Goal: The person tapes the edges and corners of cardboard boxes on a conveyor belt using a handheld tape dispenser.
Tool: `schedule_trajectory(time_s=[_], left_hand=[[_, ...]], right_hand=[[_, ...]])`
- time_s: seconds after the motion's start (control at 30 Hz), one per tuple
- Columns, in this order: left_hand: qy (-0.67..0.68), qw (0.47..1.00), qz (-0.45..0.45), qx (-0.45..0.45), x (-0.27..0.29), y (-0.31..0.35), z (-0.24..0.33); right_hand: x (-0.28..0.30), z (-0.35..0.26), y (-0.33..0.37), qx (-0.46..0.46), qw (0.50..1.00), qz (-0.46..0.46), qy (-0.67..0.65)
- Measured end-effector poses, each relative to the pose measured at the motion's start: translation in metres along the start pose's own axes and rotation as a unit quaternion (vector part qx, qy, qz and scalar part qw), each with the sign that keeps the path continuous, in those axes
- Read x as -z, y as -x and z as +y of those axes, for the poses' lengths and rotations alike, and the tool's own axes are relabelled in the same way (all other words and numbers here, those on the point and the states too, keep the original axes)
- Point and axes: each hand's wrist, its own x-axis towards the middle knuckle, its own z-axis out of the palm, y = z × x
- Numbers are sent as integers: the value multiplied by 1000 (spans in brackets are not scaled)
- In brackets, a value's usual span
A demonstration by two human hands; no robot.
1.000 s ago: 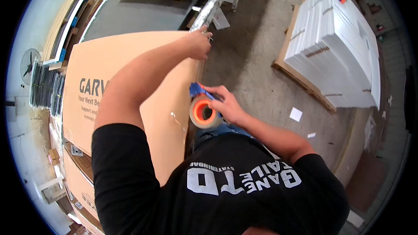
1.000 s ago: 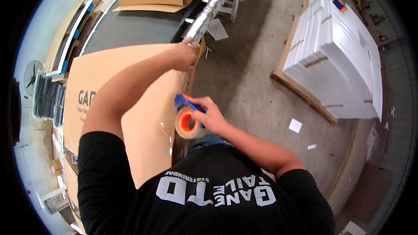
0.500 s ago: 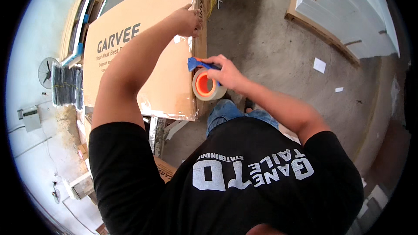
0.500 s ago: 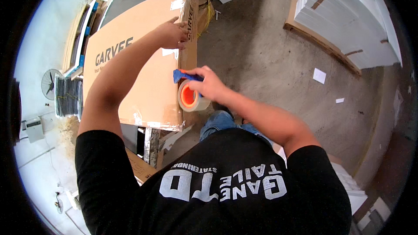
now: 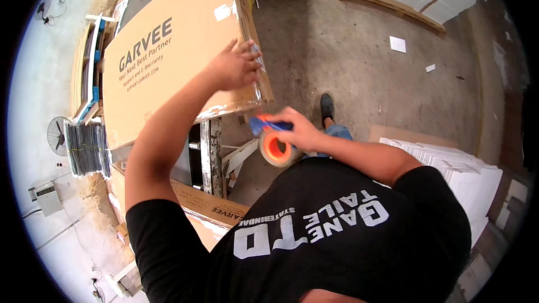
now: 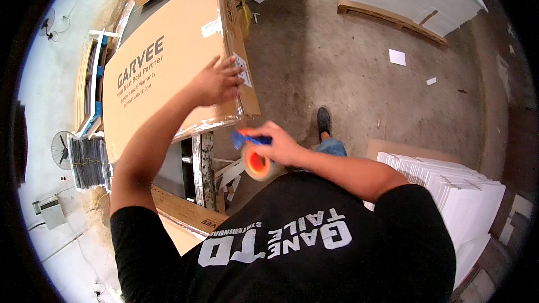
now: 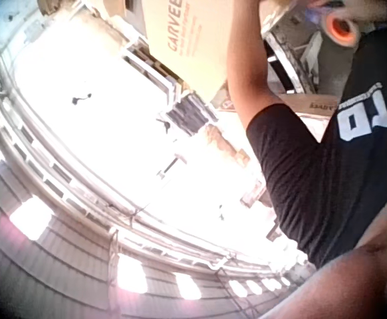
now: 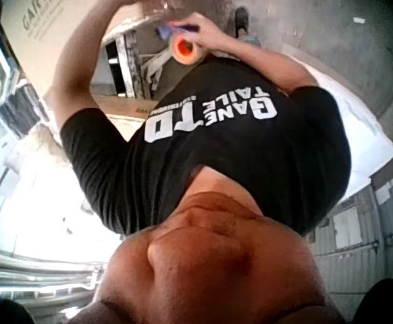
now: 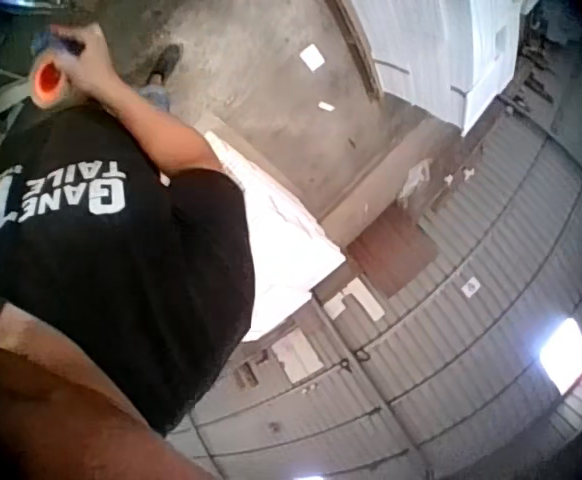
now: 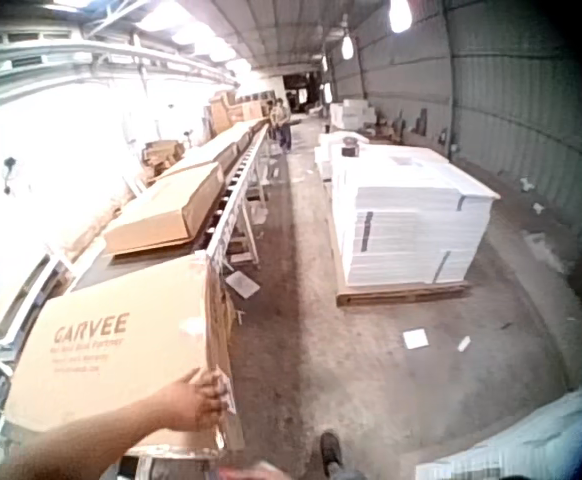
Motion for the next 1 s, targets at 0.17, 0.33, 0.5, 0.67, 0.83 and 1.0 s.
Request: schedule_trajectory(time_s=[0.17,0.33,0.5,0.67,0.83,1.0], left_hand=[[17,997,77,-6,-25,52,37],[39,986,137,85,-56,89,33],[29,978,199,51,-72,85,31],[30,977,206,42,-71,87,28],[58,978,195,47,-78,94,36],[31,985,163,-40,-54,82,29]], right_hand=[[-87,3,-43,22,983,-30,181],[-31,28,-16,86,994,-72,15],[103,29,-2,-97,969,78,-212],[45,63,-22,-13,980,51,-192],[-16,58,-21,34,999,-17,-24],[-77,47,-44,83,931,-165,314]])
